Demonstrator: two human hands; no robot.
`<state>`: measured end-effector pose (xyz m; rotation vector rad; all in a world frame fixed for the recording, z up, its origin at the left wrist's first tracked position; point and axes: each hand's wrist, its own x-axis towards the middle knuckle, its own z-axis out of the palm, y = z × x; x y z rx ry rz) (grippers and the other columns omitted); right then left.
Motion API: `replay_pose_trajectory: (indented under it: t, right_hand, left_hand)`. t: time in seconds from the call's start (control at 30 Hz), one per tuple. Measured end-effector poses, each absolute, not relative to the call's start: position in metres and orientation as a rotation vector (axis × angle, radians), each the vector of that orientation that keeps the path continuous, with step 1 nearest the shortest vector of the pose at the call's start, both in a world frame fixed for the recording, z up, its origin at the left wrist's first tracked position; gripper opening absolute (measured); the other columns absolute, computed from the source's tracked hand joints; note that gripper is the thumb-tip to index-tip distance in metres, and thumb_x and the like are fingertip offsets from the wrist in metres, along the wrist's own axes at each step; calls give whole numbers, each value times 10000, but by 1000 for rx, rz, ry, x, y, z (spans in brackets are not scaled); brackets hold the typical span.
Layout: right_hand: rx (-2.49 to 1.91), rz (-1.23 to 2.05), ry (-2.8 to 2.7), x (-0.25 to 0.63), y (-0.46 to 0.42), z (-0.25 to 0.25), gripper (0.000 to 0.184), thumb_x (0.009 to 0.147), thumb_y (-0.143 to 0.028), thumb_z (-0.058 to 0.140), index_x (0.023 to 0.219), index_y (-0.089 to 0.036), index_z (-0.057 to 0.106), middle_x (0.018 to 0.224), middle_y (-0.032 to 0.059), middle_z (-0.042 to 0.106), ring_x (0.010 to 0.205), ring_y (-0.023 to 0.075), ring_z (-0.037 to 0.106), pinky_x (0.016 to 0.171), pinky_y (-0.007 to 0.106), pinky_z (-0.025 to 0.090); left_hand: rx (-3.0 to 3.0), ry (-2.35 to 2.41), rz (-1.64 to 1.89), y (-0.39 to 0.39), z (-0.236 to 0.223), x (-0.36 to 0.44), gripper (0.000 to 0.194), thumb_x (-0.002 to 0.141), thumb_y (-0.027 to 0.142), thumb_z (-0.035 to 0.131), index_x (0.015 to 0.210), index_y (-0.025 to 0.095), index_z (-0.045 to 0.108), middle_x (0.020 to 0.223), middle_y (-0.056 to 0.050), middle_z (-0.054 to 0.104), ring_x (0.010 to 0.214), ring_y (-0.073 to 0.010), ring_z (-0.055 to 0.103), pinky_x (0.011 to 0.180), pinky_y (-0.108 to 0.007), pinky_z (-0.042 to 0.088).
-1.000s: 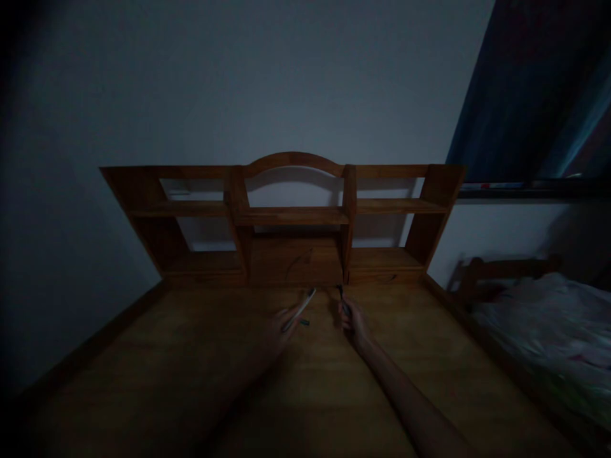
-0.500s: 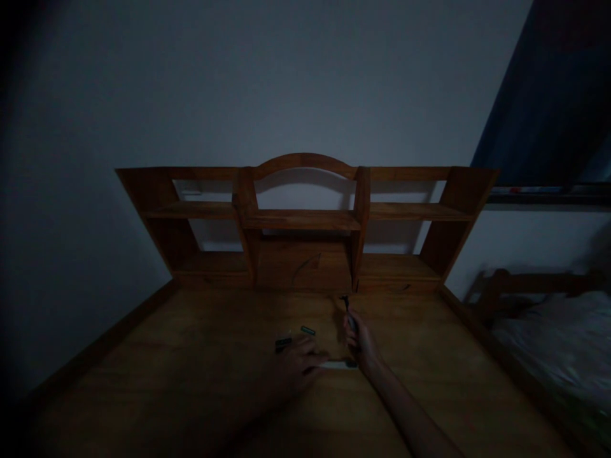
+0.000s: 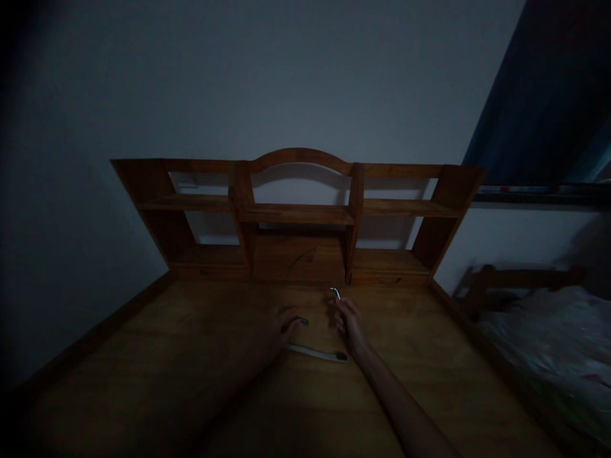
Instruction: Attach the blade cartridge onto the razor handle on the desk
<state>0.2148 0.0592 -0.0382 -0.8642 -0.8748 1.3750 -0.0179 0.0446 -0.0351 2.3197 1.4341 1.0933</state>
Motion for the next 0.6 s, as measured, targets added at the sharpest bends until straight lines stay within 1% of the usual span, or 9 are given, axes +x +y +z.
replay_pose_trajectory:
  t: [0.1, 0.2, 0.27, 0.33, 0.37, 0.47, 0.53, 0.6]
  right_hand:
    - [-875, 1353, -897, 215, 60, -37, 324, 731, -453, 733, 867, -173, 643, 484, -88, 351, 380, 48, 257, 339, 170, 208]
    - [-876, 1362, -918, 216, 61, -36, 302, 728, -432, 730, 843, -167, 643, 468, -89, 355, 374, 48, 256, 335, 171, 206]
    - [-880, 1352, -917, 218, 62, -36, 290, 719, -420, 731, 826, -166, 640, 473, -84, 376, 376, 48, 262, 330, 169, 191]
    - [-885, 1335, -912, 220, 64, -35, 287, 710, -415, 732, 812, -164, 638, 484, -76, 394, 382, 49, 273, 325, 164, 176]
    - [-885, 1327, -908, 221, 64, -34, 285, 707, -412, 732, 808, -163, 637, 489, -74, 399, 385, 49, 278, 324, 161, 171]
    - [-871, 1323, -906, 222, 66, -33, 272, 705, -402, 724, 803, -164, 634, 477, -81, 375, 380, 50, 260, 321, 162, 169]
    - [-857, 1332, -905, 221, 65, -32, 265, 709, -402, 716, 798, -167, 630, 465, -88, 357, 370, 50, 237, 318, 168, 174]
    - [-846, 1343, -904, 219, 64, -32, 262, 703, -396, 717, 792, -167, 626, 480, -81, 387, 370, 47, 237, 318, 171, 174]
  left_hand:
    - [2252, 1509, 1112, 57, -46, -25, 390, 873, 387, 569, 1218, 204, 586, 1227, -96, 564, 1147, -251, 524, 1012, -410, 426]
    - [2163, 1559, 1069, 69, -53, -32, 479, 795, 473, 648, 1184, 196, 606, 1206, -109, 579, 1136, -274, 544, 987, -416, 447]
    - [2088, 1545, 1041, 76, -50, -38, 488, 767, 499, 667, 1146, 193, 628, 1202, -112, 590, 1121, -273, 557, 975, -413, 456]
    - [2020, 1435, 1020, 78, -41, -48, 414, 792, 477, 642, 1096, 197, 663, 1184, -105, 615, 1098, -257, 574, 964, -392, 460]
    - [1978, 1360, 1001, 78, -34, -55, 368, 813, 458, 619, 1060, 193, 685, 1146, -106, 639, 1053, -248, 598, 935, -381, 474]
    - [1967, 1246, 879, 69, -15, -75, 303, 803, 443, 620, 925, 190, 736, 1025, -104, 694, 940, -250, 637, 832, -366, 503]
    - [2044, 1208, 776, 60, -7, -85, 291, 807, 436, 604, 900, 202, 749, 976, -90, 709, 901, -244, 644, 802, -354, 501]
    - [2106, 1216, 705, 53, -7, -90, 286, 802, 426, 599, 920, 215, 751, 941, -76, 715, 858, -231, 647, 768, -333, 497]
